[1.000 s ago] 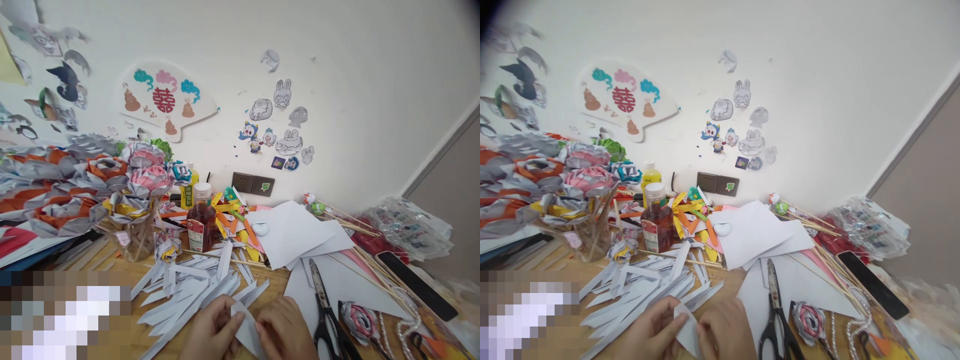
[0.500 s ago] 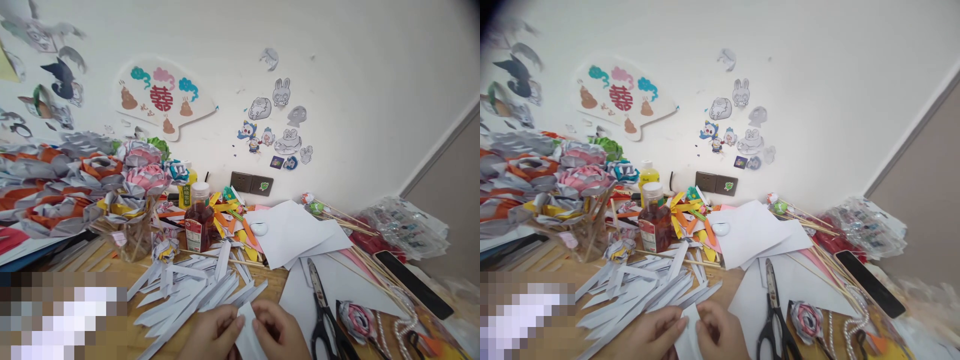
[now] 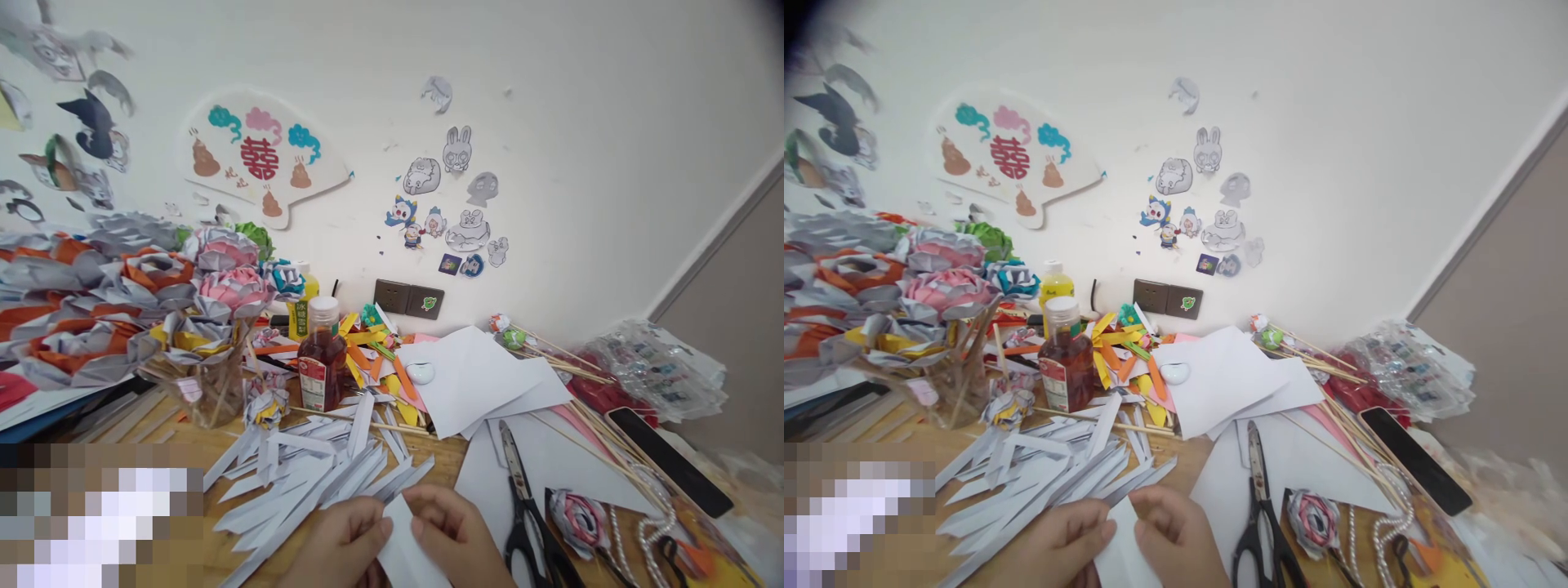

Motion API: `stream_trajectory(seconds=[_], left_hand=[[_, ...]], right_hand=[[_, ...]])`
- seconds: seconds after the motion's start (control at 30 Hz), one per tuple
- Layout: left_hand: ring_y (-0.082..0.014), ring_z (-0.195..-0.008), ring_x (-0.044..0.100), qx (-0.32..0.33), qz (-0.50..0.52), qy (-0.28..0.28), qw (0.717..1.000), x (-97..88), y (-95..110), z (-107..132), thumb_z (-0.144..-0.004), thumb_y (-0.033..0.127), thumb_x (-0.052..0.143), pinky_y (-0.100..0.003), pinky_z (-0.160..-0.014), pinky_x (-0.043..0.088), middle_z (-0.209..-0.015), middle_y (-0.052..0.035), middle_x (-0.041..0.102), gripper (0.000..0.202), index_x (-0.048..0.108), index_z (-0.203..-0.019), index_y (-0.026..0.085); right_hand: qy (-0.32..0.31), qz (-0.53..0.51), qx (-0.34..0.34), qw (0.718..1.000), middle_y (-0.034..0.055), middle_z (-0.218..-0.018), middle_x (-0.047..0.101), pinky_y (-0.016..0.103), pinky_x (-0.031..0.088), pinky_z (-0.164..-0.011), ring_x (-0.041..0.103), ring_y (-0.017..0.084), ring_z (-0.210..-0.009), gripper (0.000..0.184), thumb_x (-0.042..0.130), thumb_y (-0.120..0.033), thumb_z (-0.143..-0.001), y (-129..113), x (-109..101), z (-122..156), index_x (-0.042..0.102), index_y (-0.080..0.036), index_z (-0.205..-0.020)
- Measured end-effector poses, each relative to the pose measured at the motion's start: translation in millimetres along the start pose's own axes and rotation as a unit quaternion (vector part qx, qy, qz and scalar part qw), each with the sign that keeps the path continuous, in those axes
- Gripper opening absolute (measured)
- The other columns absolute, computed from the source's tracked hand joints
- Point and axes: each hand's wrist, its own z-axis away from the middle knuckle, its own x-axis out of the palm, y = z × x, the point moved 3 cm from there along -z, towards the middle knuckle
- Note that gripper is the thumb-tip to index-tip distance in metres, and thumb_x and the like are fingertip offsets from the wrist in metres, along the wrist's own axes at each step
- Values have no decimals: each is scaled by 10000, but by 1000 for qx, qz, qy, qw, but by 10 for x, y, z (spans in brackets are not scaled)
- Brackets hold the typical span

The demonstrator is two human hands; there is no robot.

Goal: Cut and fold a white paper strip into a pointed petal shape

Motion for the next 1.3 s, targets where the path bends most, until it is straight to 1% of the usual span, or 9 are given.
stream_trajectory(seconds=[0.1, 0.23, 0.4, 0.6, 0.77, 0.83, 0.97, 1.17, 1.3], left_hand=[[-74, -329, 427, -7, 9, -3, 1000, 13, 56, 18, -603, 668, 496, -184, -372, 262, -380, 63, 475, 495, 450, -561, 176], [-70, -325, 435, -13, 15, 7, 1000, 23, 77, 25, -588, 696, 467, -181, -366, 279, -396, 51, 513, 522, 453, -581, 174], [-67, -322, 443, -12, 10, -1, 1000, 32, 19, -2, -589, 685, 475, -177, -349, 266, -445, 41, 554, 508, 442, -596, 178], [-68, -318, 427, -19, 27, 5, 999, 22, 62, 10, -580, 661, 494, -181, -360, 255, -373, 72, 488, 487, 449, -590, 177], [-76, -333, 433, -1, 36, -1, 999, 11, 68, 22, -619, 646, 483, -181, -363, 255, -383, 79, 478, 467, 453, -657, 182], [-71, -332, 416, 13, 28, 3, 1000, 6, 37, 12, -627, 633, 500, -177, -357, 257, -389, 90, 456, 461, 455, -680, 177], [-64, -337, 390, 46, 8, 0, 999, 6, -51, -22, -652, 619, 501, -176, -352, 257, -403, 94, 432, 455, 464, -674, 166], [-66, -350, 379, 52, -39, 17, 998, 5, -92, -19, -670, 628, 474, -177, -366, 255, -402, 90, 414, 461, 462, -632, 168], [-71, -354, 380, 51, -59, 31, 996, 6, -77, 1, -673, 645, 443, -176, -366, 246, -400, 82, 412, 476, 443, -598, 175]], right_hand=[[3, -14, -6, 1000, -36, -518, 527, 194, 334, -453, 435, 83, -443, 363, 671, -471, -645, -15, 4, 12, 656, -161, -834], [15, 21, -29, 999, 59, -716, 678, 281, 445, -597, 594, 180, -638, 348, 652, -482, -662, -66, -12, 31, 691, -168, -806], [26, 88, -47, 995, 89, -736, 707, 305, 480, -616, 628, 218, -670, 377, 599, -511, -696, -91, -55, 39, 709, -160, -779], [19, 167, -119, 979, 82, -750, 721, 279, 502, -625, 650, 212, -687, 213, 573, -344, -760, -181, -18, 55, 717, -188, -781], [21, 213, -167, 962, 79, -759, 723, 275, 499, -656, 654, 205, -700, 174, 544, -237, -764, -248, 20, 87, 710, -195, -792], [11, 214, -165, 963, 84, -777, 715, 280, 490, -671, 647, 208, -723, 170, 539, -240, -768, -239, 25, 91, 696, -188, -808], [-9, 148, -119, 982, 86, -781, 668, 279, 475, -612, 614, 202, -707, 234, 507, -348, -792, -174, 20, 69, 616, -166, -891], [-14, 192, -73, 979, 15, -584, 517, 243, 381, -495, 493, 148, -529, 246, 522, -379, -742, -108, 52, 34, 548, -142, -678], [-4, 217, -57, 974, 4, -567, 477, 246, 354, -494, 451, 142, -521, 214, 517, -350, -710, -118, 70, 31, 511, -151, -633]])
